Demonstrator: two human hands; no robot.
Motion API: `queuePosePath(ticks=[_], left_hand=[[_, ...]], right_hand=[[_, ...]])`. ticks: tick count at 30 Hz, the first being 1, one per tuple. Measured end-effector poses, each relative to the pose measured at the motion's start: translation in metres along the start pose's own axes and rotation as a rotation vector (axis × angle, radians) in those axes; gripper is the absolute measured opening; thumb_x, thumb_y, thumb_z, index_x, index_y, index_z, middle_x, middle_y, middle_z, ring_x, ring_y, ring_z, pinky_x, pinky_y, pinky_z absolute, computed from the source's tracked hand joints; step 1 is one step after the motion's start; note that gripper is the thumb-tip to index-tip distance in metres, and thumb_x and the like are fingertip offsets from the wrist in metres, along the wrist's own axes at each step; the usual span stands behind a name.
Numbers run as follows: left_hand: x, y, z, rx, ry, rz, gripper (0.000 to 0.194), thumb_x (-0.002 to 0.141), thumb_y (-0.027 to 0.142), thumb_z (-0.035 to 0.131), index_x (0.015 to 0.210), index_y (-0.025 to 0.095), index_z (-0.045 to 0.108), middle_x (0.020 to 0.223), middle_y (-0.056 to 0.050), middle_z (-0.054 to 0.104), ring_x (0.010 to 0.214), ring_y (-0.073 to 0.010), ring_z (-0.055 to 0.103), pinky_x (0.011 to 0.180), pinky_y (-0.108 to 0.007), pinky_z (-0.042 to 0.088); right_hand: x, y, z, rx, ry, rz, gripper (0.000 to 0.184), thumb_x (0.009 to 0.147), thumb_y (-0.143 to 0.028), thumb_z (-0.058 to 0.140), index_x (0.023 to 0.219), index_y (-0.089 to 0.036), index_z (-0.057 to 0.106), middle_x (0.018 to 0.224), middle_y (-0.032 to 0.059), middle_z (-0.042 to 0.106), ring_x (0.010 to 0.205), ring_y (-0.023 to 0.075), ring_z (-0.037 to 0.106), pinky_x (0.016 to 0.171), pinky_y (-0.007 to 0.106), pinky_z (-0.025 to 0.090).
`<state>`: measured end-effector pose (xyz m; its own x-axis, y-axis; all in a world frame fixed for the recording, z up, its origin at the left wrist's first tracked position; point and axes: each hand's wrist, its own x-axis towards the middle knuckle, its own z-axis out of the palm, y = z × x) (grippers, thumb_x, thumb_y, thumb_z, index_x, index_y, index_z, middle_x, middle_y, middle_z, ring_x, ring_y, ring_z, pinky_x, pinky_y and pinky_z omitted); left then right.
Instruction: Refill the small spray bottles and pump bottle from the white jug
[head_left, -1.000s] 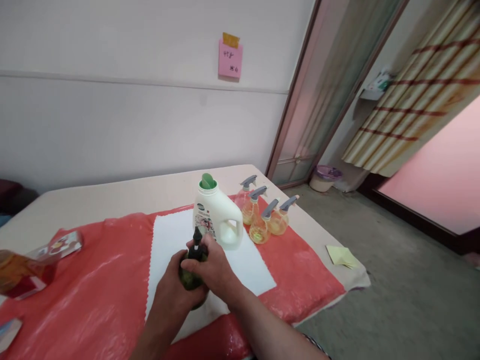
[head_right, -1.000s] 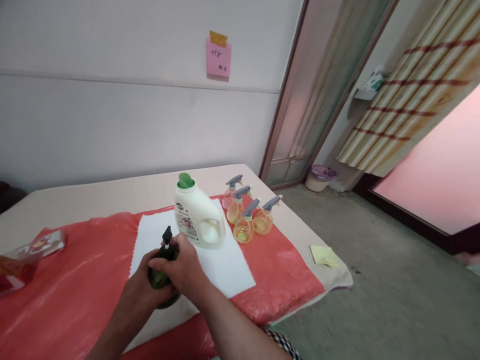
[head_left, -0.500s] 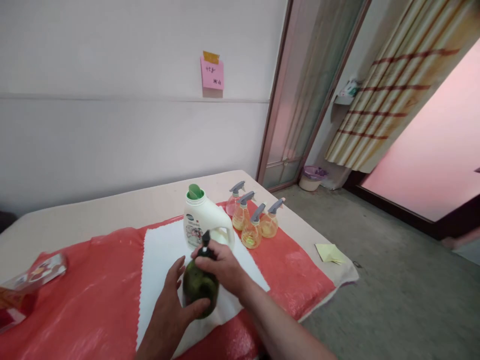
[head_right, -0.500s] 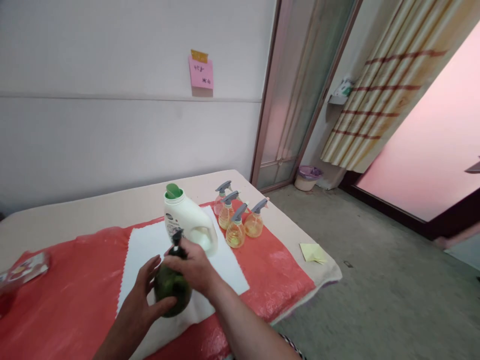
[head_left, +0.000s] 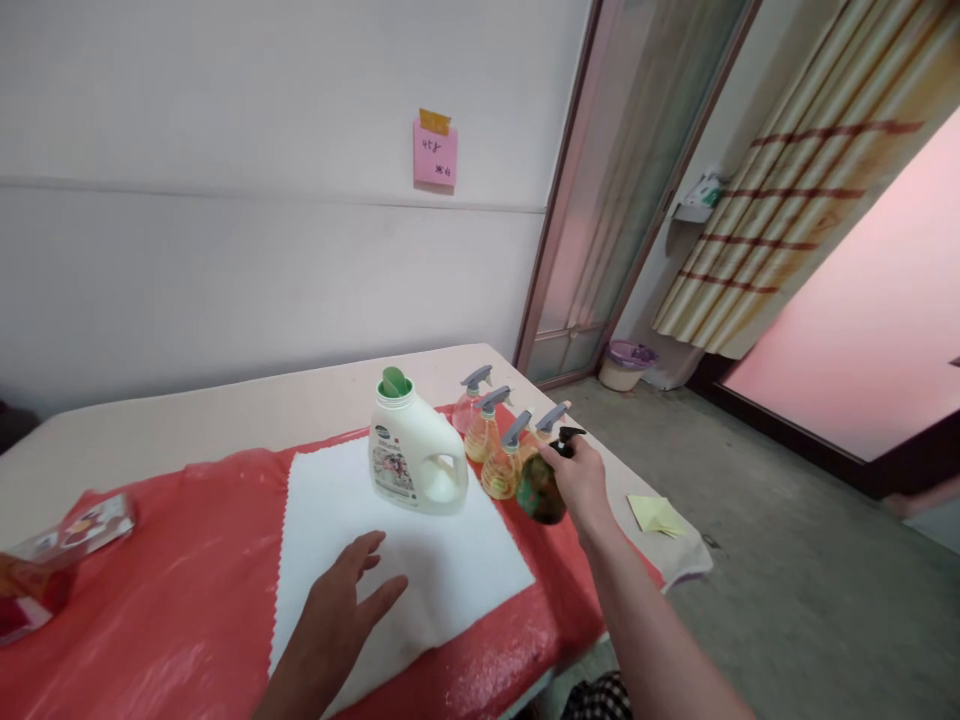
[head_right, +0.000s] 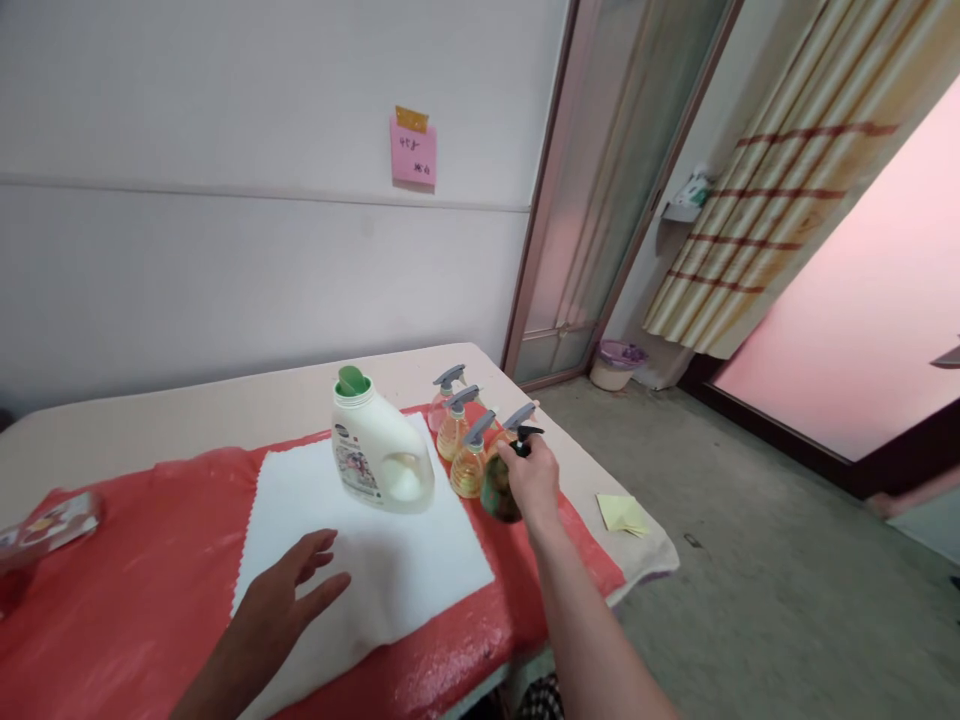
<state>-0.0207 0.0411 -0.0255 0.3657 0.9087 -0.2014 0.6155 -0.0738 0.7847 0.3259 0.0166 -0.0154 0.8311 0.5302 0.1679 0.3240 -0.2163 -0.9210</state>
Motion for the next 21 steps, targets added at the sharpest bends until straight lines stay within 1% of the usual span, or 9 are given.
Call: queuePosePath(ticks=[4,7,8,10,13,15,17,19,21], left_hand=[[-0.001,-0.001,0.0,0.01,-0.005,0.013,0.071,0.075,0.062,0.056,0.131,0.018,0.055,0.129,-0.013,0.066,0.124,-0.0306,0.061,0.104,-0.044,0.048],[0.0,-0.006,-0.001,0.005,0.002,0.021,0.066,0.077,0.06,0.058,0.13,0.021,0.056,0.129,-0.011,0.067,0.124,-0.0305,0.06,0.103,-0.044,0.048],[0.0,-0.008,-0.001,0.005,0.004,0.025,0.065,0.077,0.059,0.058,0.13,0.021,0.056,0.128,-0.011,0.067,0.124,-0.0304,0.061,0.103,-0.044,0.048],[0.001,-0.011,0.0,0.003,0.007,0.035,0.064,0.077,0.057,0.059,0.13,0.02,0.057,0.128,-0.011,0.067,0.122,-0.03,0.061,0.104,-0.044,0.048],[0.001,-0.012,-0.001,-0.007,0.0,0.051,0.063,0.077,0.054,0.06,0.129,0.019,0.057,0.132,-0.011,0.065,0.122,-0.0292,0.061,0.104,-0.044,0.047],[0.001,-0.011,-0.001,0.001,-0.011,0.049,0.063,0.077,0.053,0.06,0.129,0.019,0.057,0.131,-0.011,0.065,0.122,-0.0289,0.061,0.103,-0.043,0.047],[0.0,-0.012,-0.002,0.026,-0.021,0.05,0.062,0.078,0.052,0.059,0.13,0.019,0.056,0.131,-0.011,0.065,0.123,-0.0281,0.06,0.102,-0.041,0.047],[0.0,-0.015,-0.002,0.065,-0.017,0.076,0.059,0.082,0.051,0.055,0.132,0.018,0.055,0.133,-0.011,0.064,0.123,-0.0268,0.059,0.1,-0.039,0.047],[0.002,-0.022,-0.001,0.137,-0.008,0.108,0.057,0.086,0.049,0.052,0.134,0.018,0.052,0.136,-0.011,0.061,0.122,-0.0252,0.059,0.101,-0.037,0.046]], right_hand=[[0.012,0.027,0.013,-0.04,0.052,0.08,0.024,0.062,-0.046,0.062,0.067,-0.022,0.059,0.061,0.0017,0.06,0.064,0.0208,0.053,0.061,0.033,0.037],[0.012,0.035,0.016,-0.058,0.094,0.144,0.022,0.058,-0.04,0.064,0.069,-0.022,0.06,0.061,0.0013,0.059,0.062,0.0211,0.054,0.059,0.033,0.039],[0.011,0.035,0.016,-0.054,0.11,0.162,0.025,0.057,-0.039,0.065,0.074,-0.021,0.061,0.063,0.0015,0.06,0.063,0.0213,0.054,0.059,0.033,0.04],[0.009,0.035,0.014,-0.033,0.142,0.193,0.04,0.055,-0.037,0.067,0.09,-0.018,0.062,0.073,0.0037,0.064,0.067,0.0222,0.057,0.06,0.034,0.044],[0.004,0.03,0.01,0.011,0.208,0.205,0.071,0.053,-0.038,0.072,0.118,-0.014,0.055,0.103,0.0129,0.066,0.087,0.0267,0.062,0.072,0.038,0.051],[0.001,0.023,0.008,0.04,0.262,0.165,0.086,0.054,-0.042,0.074,0.13,-0.013,0.047,0.126,0.019,0.058,0.109,0.0311,0.059,0.091,0.044,0.049],[-0.005,0.012,0.007,0.071,0.313,0.081,0.09,0.06,-0.046,0.072,0.138,-0.013,0.039,0.141,0.0213,0.047,0.127,0.0329,0.048,0.106,0.048,0.04],[-0.015,-0.003,0.009,0.107,0.331,-0.036,0.084,0.069,-0.047,0.066,0.14,-0.014,0.036,0.145,0.0199,0.043,0.135,0.0307,0.042,0.113,0.048,0.032],[-0.031,-0.021,0.014,0.146,0.296,-0.167,0.072,0.075,-0.046,0.061,0.137,-0.015,0.041,0.143,0.0173,0.047,0.135,0.0281,0.043,0.114,0.046,0.032]])
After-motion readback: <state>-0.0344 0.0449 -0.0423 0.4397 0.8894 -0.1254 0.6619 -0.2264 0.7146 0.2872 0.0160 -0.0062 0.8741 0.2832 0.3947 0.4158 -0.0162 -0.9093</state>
